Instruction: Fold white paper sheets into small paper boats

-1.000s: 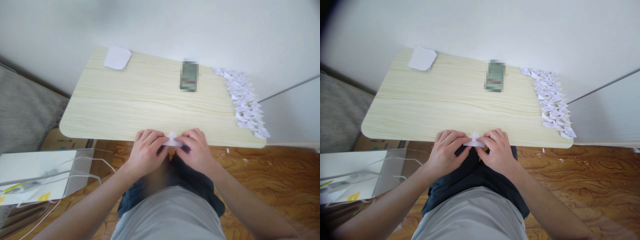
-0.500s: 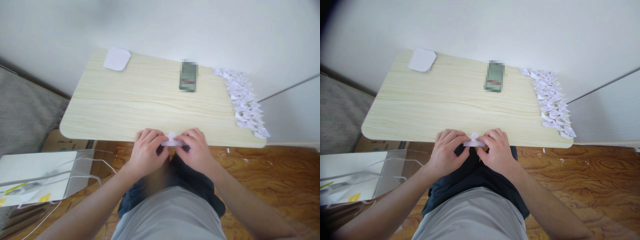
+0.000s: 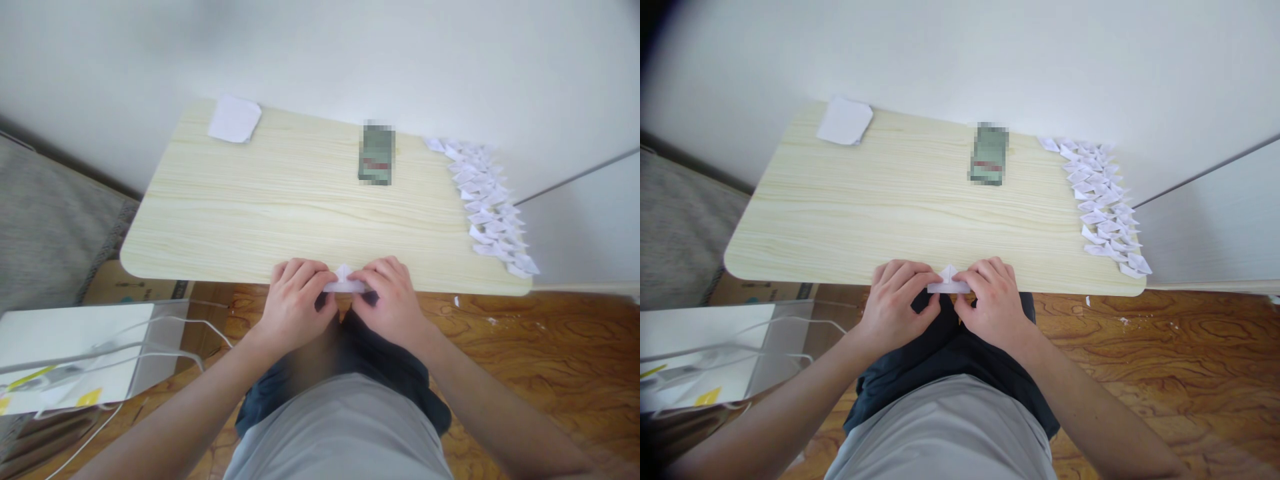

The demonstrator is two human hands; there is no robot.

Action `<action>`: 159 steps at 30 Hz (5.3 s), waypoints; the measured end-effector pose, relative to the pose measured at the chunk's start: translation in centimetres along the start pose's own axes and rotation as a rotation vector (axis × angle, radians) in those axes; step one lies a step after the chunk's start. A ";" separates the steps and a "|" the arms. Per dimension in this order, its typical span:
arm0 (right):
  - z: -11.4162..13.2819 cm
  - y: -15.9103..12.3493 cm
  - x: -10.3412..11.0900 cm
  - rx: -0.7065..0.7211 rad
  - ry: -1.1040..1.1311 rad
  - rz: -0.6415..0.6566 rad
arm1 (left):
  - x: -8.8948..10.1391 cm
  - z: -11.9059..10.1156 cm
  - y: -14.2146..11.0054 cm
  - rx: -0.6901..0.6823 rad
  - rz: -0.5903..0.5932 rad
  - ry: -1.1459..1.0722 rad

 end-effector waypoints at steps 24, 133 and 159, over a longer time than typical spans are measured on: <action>0.1 0.2 0.2 0.001 0.006 0.035 | -0.2 0.2 0.0 -0.011 -0.014 0.016; -0.1 -1.1 -0.1 0.019 0.004 -0.139 | 0.1 0.9 -1.4 -0.144 -0.130 -0.010; -0.7 0.6 -0.8 -0.359 1.184 0.210 | 0.3 1.4 0.1 0.412 -0.035 -1.274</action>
Point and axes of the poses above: each hand's wrist, its own y-axis towards the middle knuckle, its own x-axis out of the back of the hand, z = x × y, the point moved 8 cm from there along y, towards the middle knuckle, and after that the axes turned 12 degrees about -y, right-handed, at the moved point
